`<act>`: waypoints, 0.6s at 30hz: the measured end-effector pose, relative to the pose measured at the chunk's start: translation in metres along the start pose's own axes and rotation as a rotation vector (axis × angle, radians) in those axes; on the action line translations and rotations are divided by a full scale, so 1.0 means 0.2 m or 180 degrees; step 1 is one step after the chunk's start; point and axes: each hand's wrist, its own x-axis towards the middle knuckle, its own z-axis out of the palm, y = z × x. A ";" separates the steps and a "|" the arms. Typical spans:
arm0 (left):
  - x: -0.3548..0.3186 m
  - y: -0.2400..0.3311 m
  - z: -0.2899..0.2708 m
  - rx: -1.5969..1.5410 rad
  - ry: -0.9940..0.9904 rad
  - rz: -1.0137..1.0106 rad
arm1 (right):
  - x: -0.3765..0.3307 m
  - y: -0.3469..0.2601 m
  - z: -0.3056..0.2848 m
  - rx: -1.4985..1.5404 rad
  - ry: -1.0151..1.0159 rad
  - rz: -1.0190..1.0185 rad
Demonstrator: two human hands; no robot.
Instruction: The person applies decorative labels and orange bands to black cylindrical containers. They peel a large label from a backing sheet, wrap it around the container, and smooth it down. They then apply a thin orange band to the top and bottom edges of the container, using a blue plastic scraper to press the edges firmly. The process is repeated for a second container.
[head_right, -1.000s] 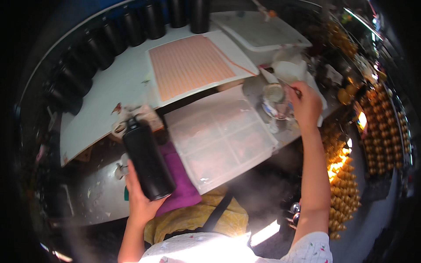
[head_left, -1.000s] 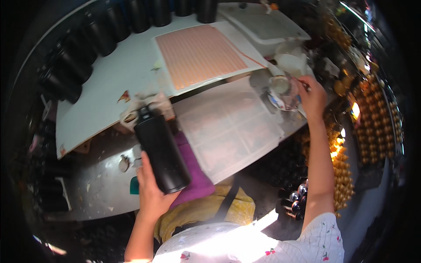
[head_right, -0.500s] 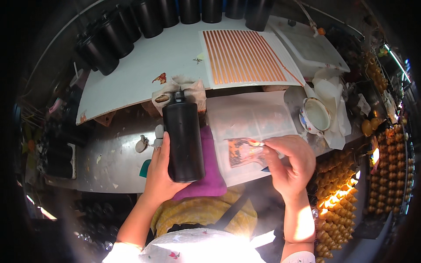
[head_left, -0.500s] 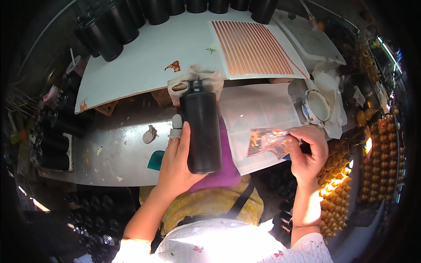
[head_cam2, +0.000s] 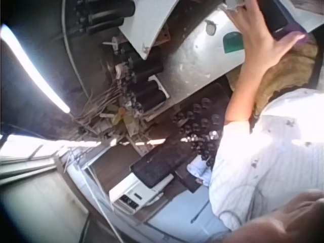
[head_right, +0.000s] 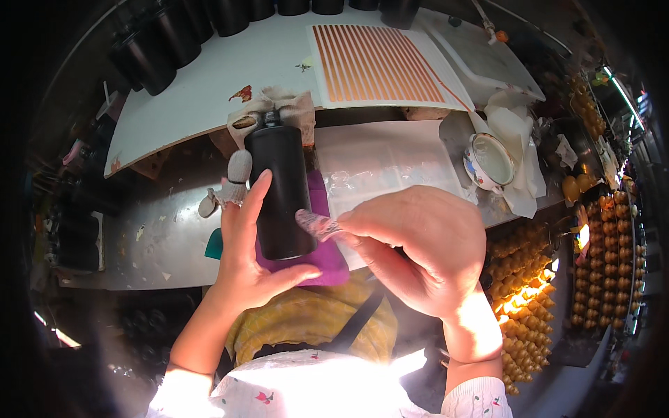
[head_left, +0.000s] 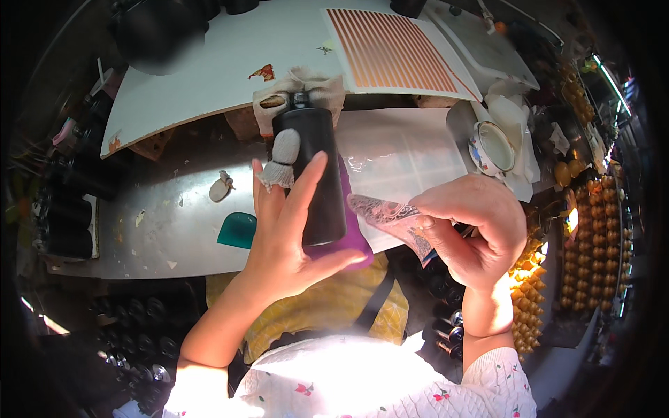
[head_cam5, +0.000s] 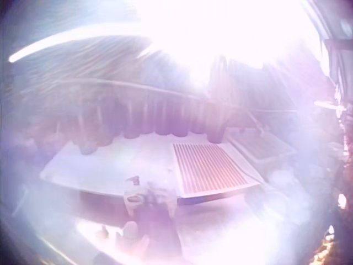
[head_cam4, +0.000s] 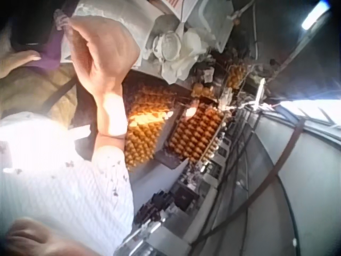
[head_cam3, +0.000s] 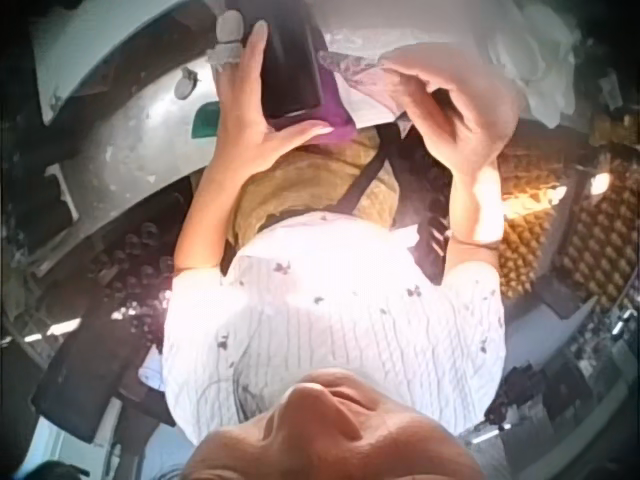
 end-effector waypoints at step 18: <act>0.16 -0.32 0.01 -0.1169 0.1309 -0.1346 | 0.05 0.35 0.56 0.2179 0.0249 0.2030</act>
